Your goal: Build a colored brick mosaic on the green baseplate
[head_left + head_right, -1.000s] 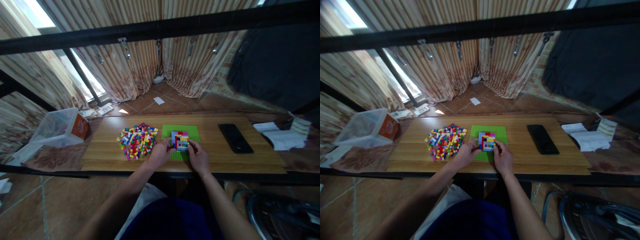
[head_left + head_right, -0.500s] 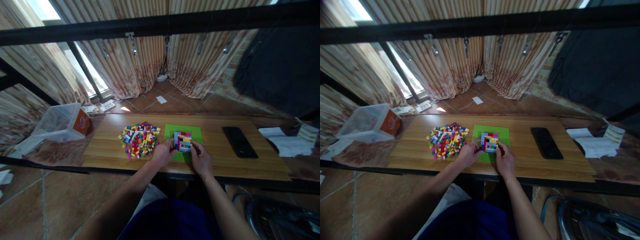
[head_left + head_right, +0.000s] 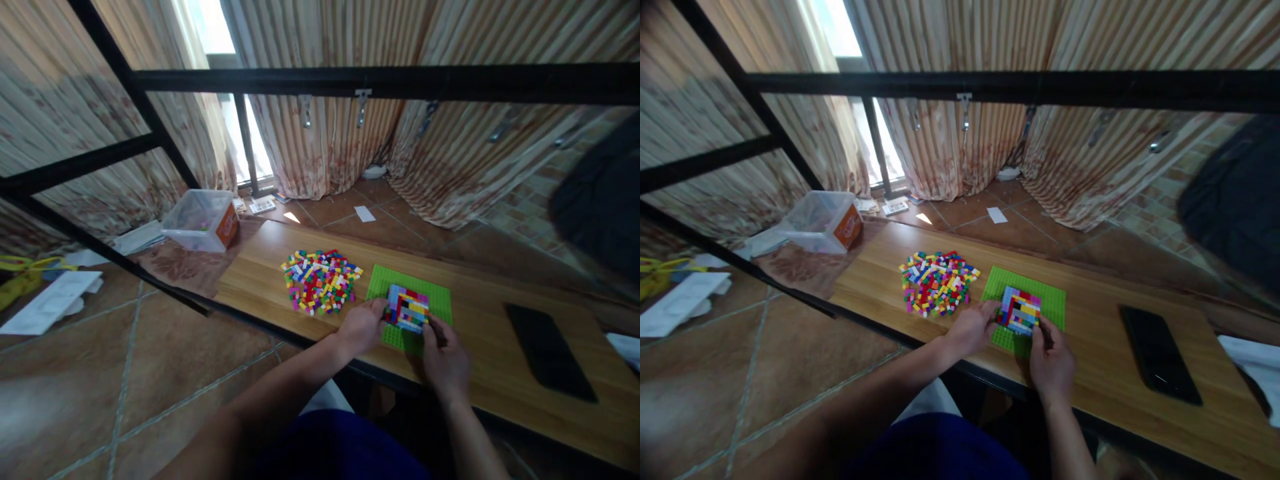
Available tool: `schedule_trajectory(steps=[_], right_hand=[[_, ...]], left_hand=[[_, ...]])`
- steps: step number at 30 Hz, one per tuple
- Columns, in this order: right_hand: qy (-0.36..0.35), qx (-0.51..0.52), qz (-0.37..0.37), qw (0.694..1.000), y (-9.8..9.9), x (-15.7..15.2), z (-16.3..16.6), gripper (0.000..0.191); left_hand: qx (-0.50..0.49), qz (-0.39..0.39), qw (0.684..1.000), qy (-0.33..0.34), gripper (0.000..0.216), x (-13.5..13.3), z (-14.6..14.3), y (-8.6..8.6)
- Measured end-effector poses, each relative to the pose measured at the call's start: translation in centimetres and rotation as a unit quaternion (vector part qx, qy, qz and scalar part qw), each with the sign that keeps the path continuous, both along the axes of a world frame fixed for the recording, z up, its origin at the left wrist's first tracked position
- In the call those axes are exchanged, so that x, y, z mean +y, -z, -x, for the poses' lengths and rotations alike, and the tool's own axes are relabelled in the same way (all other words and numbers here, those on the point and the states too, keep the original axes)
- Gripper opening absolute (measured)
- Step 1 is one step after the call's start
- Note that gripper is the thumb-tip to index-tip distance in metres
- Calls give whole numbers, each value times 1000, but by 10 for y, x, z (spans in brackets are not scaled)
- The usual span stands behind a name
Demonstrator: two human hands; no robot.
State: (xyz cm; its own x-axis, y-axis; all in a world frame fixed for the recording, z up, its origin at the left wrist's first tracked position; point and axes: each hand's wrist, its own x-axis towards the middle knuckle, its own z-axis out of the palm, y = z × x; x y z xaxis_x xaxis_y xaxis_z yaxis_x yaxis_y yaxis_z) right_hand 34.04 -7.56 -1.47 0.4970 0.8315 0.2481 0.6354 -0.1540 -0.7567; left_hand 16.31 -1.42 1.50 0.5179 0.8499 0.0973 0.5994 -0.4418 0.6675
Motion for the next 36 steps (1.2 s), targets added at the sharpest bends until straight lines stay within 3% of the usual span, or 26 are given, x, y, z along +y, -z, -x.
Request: schedule_trajectory(steps=[8,13,16,22,29,36], right_hand=[[9,-17,32,999,-3,-1,0,48],[11,-32,35,999,-3,-1,0,50],[13,-36,35,999,-3,-1,0,49],[9,-31,27,999,-4,-1,2,49],[4,-14,17,1000,-2,0,2,50],[5,-13,20,1000,-2,1,3,51]], left_hand=[[-53,-31,998,-29,34,-32,49,-4],[-33,-53,991,-118,25,-27,92,-5],[-24,-80,986,-148,25,-19,103,-6],[62,-146,983,-92,27,6,79,-11],[198,-170,964,-58,13,32,50,-12],[145,-136,979,-52,15,26,52,-15]])
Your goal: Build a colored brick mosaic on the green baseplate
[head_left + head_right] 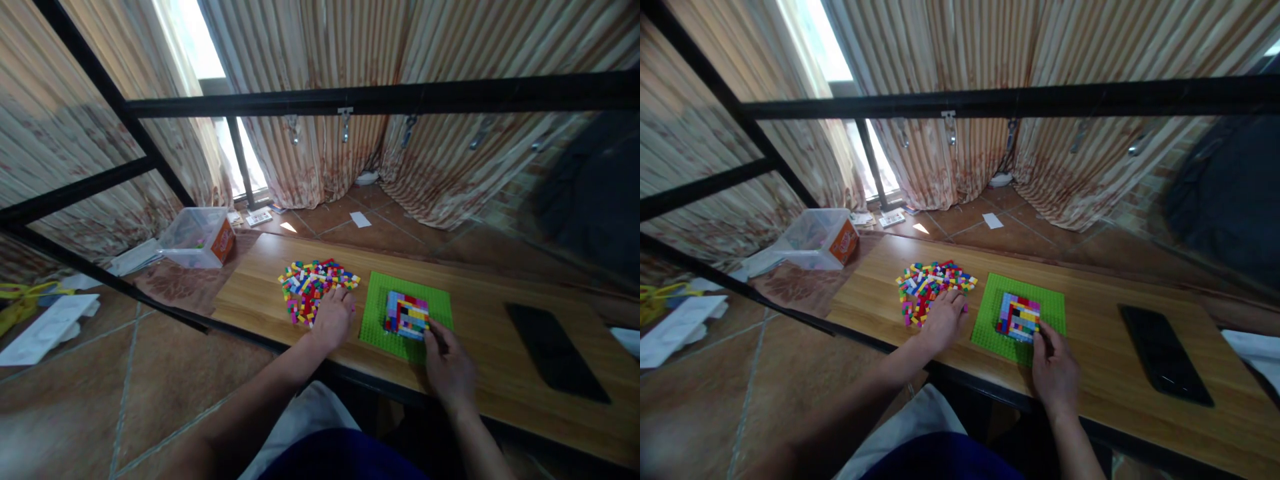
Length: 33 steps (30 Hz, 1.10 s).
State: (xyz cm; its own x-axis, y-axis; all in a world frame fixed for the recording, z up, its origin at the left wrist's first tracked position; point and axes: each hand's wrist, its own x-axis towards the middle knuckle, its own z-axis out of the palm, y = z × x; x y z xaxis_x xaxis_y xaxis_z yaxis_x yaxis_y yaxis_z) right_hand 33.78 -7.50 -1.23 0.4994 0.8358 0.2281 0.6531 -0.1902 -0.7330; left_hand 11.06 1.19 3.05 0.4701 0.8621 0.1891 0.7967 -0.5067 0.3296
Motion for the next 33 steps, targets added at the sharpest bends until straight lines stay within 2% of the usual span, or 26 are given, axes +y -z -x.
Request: schedule_trajectory(steps=[5,8,10,13,16,19,26,30,33], right_hand=[[5,-18,10,1000,0,-2,-1,50],[10,-22,17,1000,2,-1,-2,50],[12,-25,15,1000,2,-1,-2,50],[9,-27,4,1000,2,-1,-1,50],[5,-25,2,1000,1,-1,1,49],[3,-27,5,1000,-1,-2,1,49],[2,-17,0,1000,0,-1,1,50],[-2,-16,-5,1000,0,-1,1,49],[-3,-18,-4,1000,1,-2,0,49]], left_hand=[[-124,86,988,-41,15,-15,7,-2],[-254,108,959,-59,18,-17,11,0],[-360,141,920,-66,17,-14,12,3],[-493,219,838,-78,18,-10,14,5],[-570,269,773,-79,24,-9,14,2],[-611,290,732,-78,22,-13,14,-4],[-635,329,695,-77,28,-17,18,-10],[-635,308,701,-102,26,-14,23,-10],[-620,276,724,-125,21,-8,26,-5]])
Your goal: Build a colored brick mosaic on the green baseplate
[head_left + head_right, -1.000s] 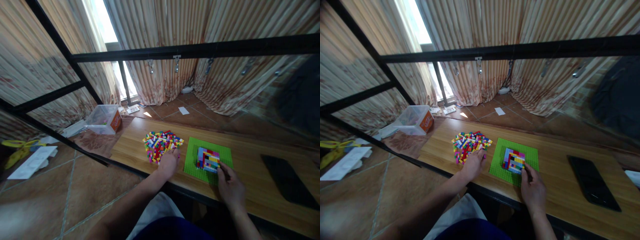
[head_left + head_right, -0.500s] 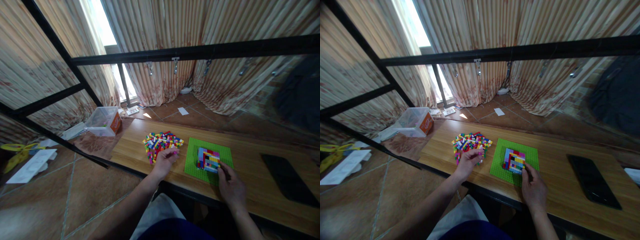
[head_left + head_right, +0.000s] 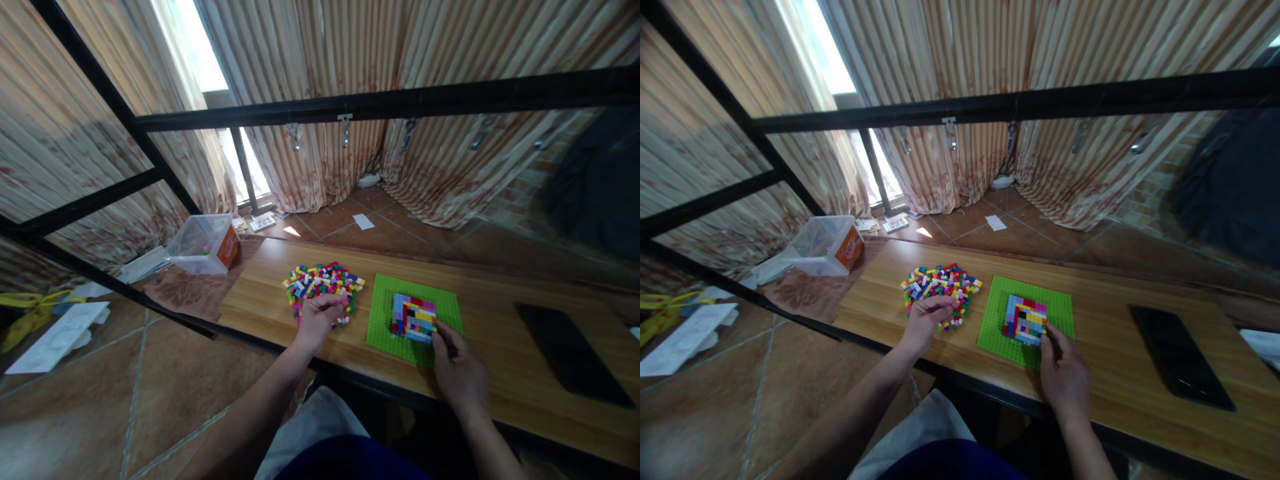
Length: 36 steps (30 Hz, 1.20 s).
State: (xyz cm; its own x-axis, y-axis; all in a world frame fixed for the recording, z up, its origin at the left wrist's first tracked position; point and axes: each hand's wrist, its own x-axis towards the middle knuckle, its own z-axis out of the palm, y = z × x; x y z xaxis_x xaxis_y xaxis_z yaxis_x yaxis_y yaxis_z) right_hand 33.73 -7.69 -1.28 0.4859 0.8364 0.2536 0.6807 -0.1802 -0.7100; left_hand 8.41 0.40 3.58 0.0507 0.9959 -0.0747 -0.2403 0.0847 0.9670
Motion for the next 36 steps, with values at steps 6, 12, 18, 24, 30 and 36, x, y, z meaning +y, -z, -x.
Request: schedule_trajectory(steps=[6,12,18,24,30,36], right_hand=[[1,-4,-3,1000,2,0,-1,49],[0,-3,-9,1000,2,1,0,49],[-4,0,-12,1000,1,1,0,49],[-11,3,-24,1000,-1,2,3,48],[-9,12,-33,999,-5,2,5,46],[-12,21,-43,999,-5,3,5,45]], left_hand=[[257,-107,960,13,18,23,8,12],[430,-182,884,26,22,43,8,14],[411,-196,890,23,24,39,5,2],[288,-185,936,87,19,14,-26,-2],[232,-148,953,128,12,-4,-66,12],[190,-127,970,85,9,-2,-86,32]])
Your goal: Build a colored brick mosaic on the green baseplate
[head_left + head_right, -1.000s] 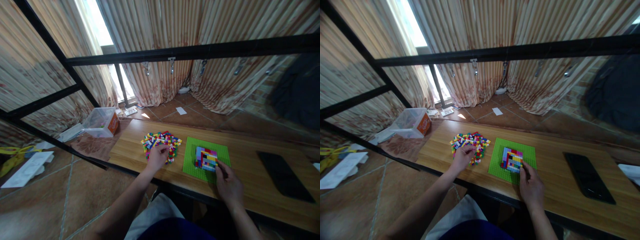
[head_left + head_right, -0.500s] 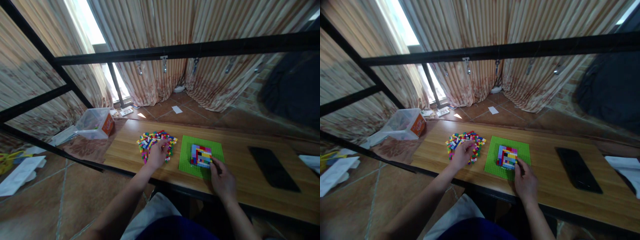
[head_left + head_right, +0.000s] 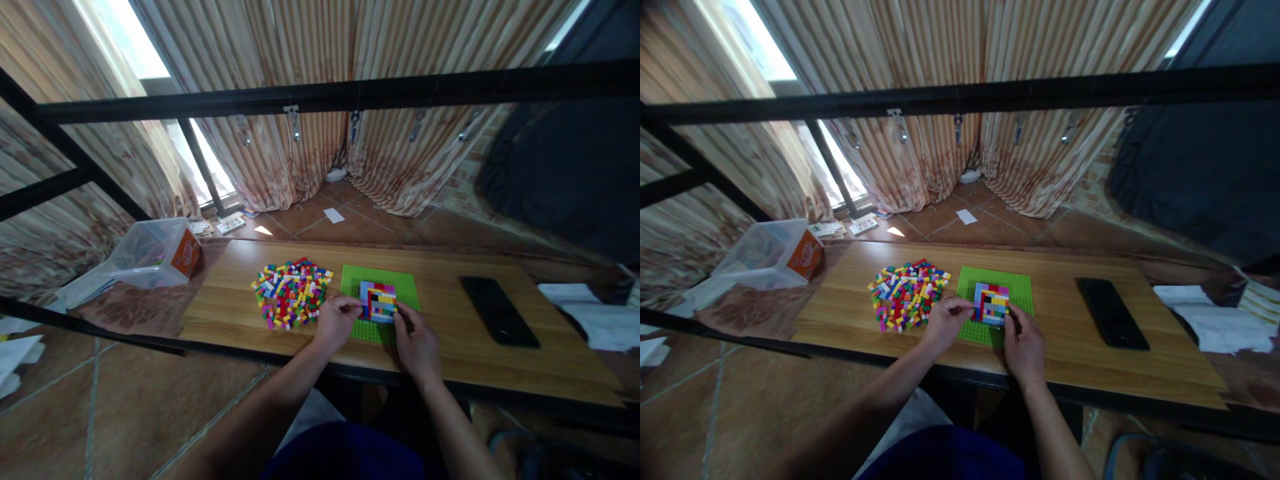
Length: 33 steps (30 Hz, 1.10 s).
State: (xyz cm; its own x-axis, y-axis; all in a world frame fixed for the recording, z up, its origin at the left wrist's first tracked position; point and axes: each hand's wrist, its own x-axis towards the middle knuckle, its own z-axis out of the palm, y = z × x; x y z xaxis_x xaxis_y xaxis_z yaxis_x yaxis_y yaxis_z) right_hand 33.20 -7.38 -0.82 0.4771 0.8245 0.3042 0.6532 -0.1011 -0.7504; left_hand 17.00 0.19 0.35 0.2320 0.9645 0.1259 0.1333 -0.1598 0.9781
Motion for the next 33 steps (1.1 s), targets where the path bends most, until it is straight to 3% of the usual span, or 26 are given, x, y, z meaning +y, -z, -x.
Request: schedule_trajectory(steps=[10,18,33], right_hand=[[-5,1,0,1000,1,1,-1,43],[-3,-2,-6,1000,3,1,-2,41],[-3,8,-5,1000,2,1,-1,41]], left_hand=[[17,3,1000,15,13,3,-8,6],[-17,67,997,43,18,6,-8,1],[112,52,992,26,10,10,-11,-13]])
